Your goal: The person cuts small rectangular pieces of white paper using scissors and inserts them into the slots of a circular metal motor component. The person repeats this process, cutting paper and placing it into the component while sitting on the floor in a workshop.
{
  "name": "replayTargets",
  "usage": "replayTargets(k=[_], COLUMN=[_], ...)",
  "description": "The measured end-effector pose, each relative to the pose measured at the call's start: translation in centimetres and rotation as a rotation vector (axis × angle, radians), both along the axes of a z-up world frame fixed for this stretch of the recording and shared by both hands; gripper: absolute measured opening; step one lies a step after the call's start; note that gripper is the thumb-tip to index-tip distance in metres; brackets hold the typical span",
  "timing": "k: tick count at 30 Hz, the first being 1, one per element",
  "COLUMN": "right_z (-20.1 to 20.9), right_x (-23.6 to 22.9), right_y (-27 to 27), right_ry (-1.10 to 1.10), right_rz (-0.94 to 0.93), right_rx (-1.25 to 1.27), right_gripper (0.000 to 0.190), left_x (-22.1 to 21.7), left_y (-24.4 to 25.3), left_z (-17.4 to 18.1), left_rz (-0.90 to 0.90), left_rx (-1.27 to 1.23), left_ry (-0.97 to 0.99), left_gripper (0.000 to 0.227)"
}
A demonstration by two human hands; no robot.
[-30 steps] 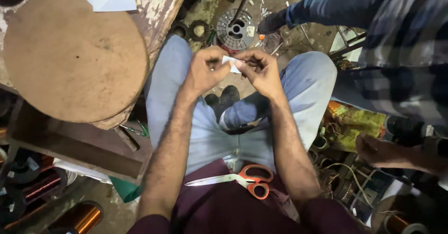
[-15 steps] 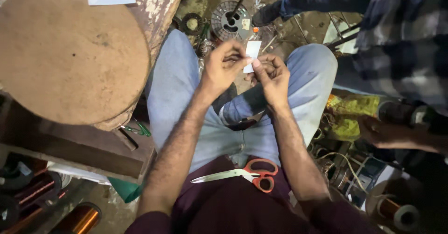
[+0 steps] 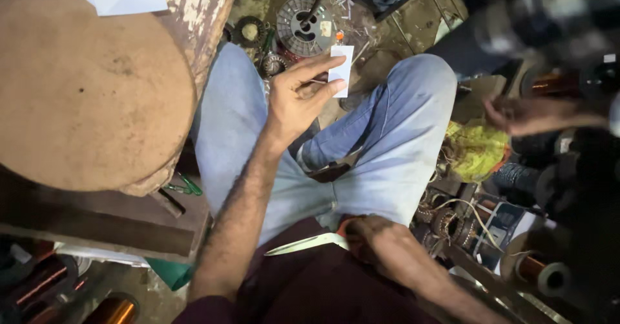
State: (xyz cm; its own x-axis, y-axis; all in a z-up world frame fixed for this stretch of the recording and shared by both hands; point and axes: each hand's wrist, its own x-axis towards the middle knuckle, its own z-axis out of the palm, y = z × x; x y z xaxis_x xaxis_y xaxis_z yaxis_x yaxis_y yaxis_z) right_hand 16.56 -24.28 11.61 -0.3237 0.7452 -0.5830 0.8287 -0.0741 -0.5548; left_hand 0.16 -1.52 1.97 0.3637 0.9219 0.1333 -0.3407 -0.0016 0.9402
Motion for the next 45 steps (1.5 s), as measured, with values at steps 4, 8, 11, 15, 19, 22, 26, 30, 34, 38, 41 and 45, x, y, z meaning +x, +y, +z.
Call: replayTargets(k=[4, 8, 11, 15, 19, 22, 26, 30, 34, 38, 41, 45], right_z=[-0.9, -1.6, -3.6, -6.0, -4.7, -2.9, -1.4, -0.9, -0.9, -1.2, -1.2, -1.1], right_x=[0.1, 4.1, 5.1, 4.3, 0.8, -1.0, -1.3, -1.0, -0.8, -0.9, -1.0, -1.0], right_y=[1.0, 2.8, 1.8, 2.5, 5.0, 6.8, 8.2, 8.5, 8.2, 8.0, 7.9, 7.7], right_ry=[0.077, 0.307, 0.336, 0.640, 0.755, 0.799, 0.778, 0.766, 0.715, 0.746, 0.726, 0.722], right_rz=[0.084, -0.087, -0.426, -0.498, -0.369, -0.337, -0.321, -0.298, -0.292, -0.328, -0.342, -0.356], right_rx=[-0.012, -0.117, -0.086, 0.063, 0.079, 0.128, 0.122, 0.156, 0.193, 0.153, 0.159, 0.165], right_gripper=[0.038, 0.050, 0.054, 0.087, 0.092, 0.085, 0.077, 0.069, 0.062, 0.054, 0.050, 0.044], left_x=[-0.6, -2.0, -3.6, -4.2, -3.9, -3.9, -4.2, -4.4, -4.1, -4.2, -4.2, -4.3], left_y=[-0.1, -0.4, -3.0, -6.1, -7.1, -7.2, -7.3, -7.5, -7.7, -7.7, -7.8, -7.8], left_z=[0.7, 2.8, 5.5, 8.9, 10.5, 11.3, 11.9, 12.2, 12.3, 12.4, 12.3, 12.3], left_rz=[0.000, 0.047, 0.091, 0.102, 0.132, 0.137, 0.152, 0.176, 0.178, 0.168, 0.167, 0.164], left_rx=[-0.054, -0.021, -0.048, -0.073, -0.059, -0.019, 0.025, 0.044, 0.049, 0.075, 0.059, 0.034], left_ry=[0.007, -0.059, -0.018, -0.019, 0.077, 0.071, 0.121, 0.215, 0.178, 0.173, 0.164, 0.154], left_gripper=[0.039, 0.039, 0.039, 0.037, 0.039, 0.041, 0.042, 0.043, 0.045, 0.046, 0.046, 0.047])
